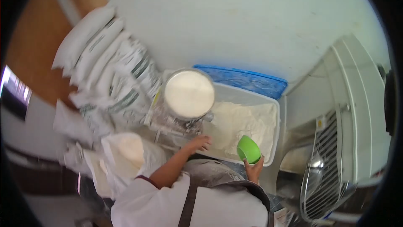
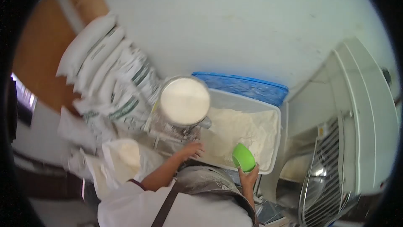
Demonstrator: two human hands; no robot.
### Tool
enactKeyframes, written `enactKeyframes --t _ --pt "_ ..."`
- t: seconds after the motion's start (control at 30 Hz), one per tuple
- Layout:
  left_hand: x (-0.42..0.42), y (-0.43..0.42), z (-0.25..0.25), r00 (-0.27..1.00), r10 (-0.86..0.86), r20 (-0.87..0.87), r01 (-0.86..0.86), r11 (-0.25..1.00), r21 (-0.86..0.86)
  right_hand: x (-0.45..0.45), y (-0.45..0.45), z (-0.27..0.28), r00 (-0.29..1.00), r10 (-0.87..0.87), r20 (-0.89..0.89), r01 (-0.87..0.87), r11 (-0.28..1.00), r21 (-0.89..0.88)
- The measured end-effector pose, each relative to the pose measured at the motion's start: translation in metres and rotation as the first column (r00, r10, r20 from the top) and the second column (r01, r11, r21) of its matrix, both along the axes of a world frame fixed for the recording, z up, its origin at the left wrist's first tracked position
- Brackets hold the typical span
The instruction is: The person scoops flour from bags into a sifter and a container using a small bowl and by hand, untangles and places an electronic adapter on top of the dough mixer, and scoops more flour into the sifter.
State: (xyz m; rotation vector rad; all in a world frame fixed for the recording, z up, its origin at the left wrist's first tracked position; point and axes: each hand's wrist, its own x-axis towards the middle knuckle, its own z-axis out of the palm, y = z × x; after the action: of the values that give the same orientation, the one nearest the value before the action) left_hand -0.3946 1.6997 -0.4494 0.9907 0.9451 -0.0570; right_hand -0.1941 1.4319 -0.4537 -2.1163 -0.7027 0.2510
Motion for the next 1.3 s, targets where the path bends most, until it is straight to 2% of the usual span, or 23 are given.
enactKeyframes --t 0.07,0.13,0.17,0.2,0.23,0.27,0.3,0.33,0.4,0.47,0.6,0.7,0.77,0.87,0.9,0.93,0.97,1.0,1.03,1.07,1.13,1.23,1.3 --pt "-0.039 0.029 -0.004 0.998 0.048 0.04 -0.053 0.989 0.136 0.011 0.011 -0.012 0.995 0.087 0.056 -0.089 0.995 0.041" --pt "-0.089 0.068 0.02 0.99 0.129 -0.06 -0.106 0.95 0.295 0.019 0.028 -0.025 0.997 0.069 0.042 -0.074 0.99 0.117" --pt "-0.118 0.08 0.034 0.939 0.333 -0.084 -0.282 0.888 0.363 0.02 0.041 -0.023 0.987 0.16 0.013 -0.158 0.951 0.265" --pt "-0.153 0.102 0.022 0.908 0.419 -0.001 -0.37 0.804 0.466 0.021 0.048 -0.021 0.985 0.17 -0.03 -0.158 0.957 0.243" --pt "-0.18 0.116 0.054 0.879 0.462 -0.116 -0.313 0.744 0.59 0.022 0.057 -0.025 0.977 0.211 -0.018 -0.201 0.95 0.24" --pt "-0.209 0.139 0.06 0.809 0.52 -0.274 -0.277 0.748 0.603 0.027 0.061 -0.028 0.973 0.23 0.004 -0.225 0.946 0.235" --pt "-0.233 0.151 0.081 0.732 0.624 -0.273 -0.369 0.7 0.612 0.029 0.068 -0.029 0.966 0.259 0.011 -0.254 0.938 0.238" --pt "-0.268 0.178 0.069 0.678 0.702 -0.217 -0.451 0.632 0.631 0.029 0.075 -0.028 0.956 0.291 -0.034 -0.274 0.928 0.251" --pt "-0.295 0.182 0.124 0.524 0.849 -0.061 -0.684 0.463 0.564 0.032 0.093 -0.02 0.936 0.341 -0.085 -0.311 0.917 0.251" --pt "-0.324 0.193 0.142 0.469 0.87 -0.151 -0.694 0.469 0.546 0.036 0.103 -0.023 0.921 0.389 -0.008 -0.378 0.899 0.221" --pt "-0.339 0.197 0.174 0.394 0.911 -0.122 -0.742 0.394 0.542 0.038 0.116 -0.02 0.905 0.424 -0.023 -0.406 0.878 0.253" --pt "-0.325 0.196 0.169 0.355 0.93 -0.095 -0.749 0.344 0.566 0.044 0.108 -0.028 0.905 0.414 -0.097 -0.383 0.893 0.235" --pt "-0.308 0.196 0.146 0.368 0.921 0.127 -0.738 0.206 0.642 0.05 0.101 -0.04 0.907 0.409 -0.097 -0.378 0.895 0.236" --pt "-0.252 0.178 0.107 0.513 0.83 0.22 -0.684 0.241 0.688 0.057 0.093 -0.054 0.927 0.309 -0.211 -0.246 0.928 0.281" --pt "-0.247 0.183 0.064 0.581 0.807 0.103 -0.623 0.359 0.695 0.061 0.091 -0.062 0.93 0.297 -0.215 -0.227 0.927 0.297" --pt "-0.226 0.177 0.03 0.554 0.832 0.02 -0.622 0.399 0.674 0.065 0.085 -0.071 0.943 0.263 -0.204 -0.199 0.937 0.289" --pt "-0.195 0.149 0.035 0.653 0.755 -0.057 -0.446 0.444 0.777 0.067 0.084 -0.073 0.955 0.231 -0.189 -0.173 0.944 0.282" --pt "-0.17 0.127 0.031 0.683 0.73 -0.024 -0.535 0.522 0.664 0.069 0.086 -0.074 0.958 0.222 -0.184 -0.161 0.94 0.3" --pt "-0.146 0.113 0.011 0.603 0.788 -0.126 -0.547 0.523 0.654 0.071 0.084 -0.076 0.958 0.165 -0.233 -0.103 0.961 0.257" --pt "-0.121 0.099 -0.014 0.497 0.865 -0.065 -0.689 0.439 0.577 0.073 0.081 -0.078 0.954 0.107 -0.28 -0.049 0.977 0.209" --pt "-0.105 0.085 -0.012 0.733 0.679 -0.052 -0.612 0.69 0.388 0.081 0.09 -0.087 0.952 0.11 -0.286 -0.031 0.963 0.267" --pt "-0.075 0.082 0.002 0.702 0.712 0.007 -0.691 0.679 0.248 0.09 0.1 -0.073 0.803 0.103 -0.587 0.176 0.9 0.399" --pt "-0.068 0.09 0.004 0.692 0.715 0.101 -0.717 0.665 0.208 0.097 0.121 -0.044 0.752 0.136 -0.645 0.202 0.884 0.422"
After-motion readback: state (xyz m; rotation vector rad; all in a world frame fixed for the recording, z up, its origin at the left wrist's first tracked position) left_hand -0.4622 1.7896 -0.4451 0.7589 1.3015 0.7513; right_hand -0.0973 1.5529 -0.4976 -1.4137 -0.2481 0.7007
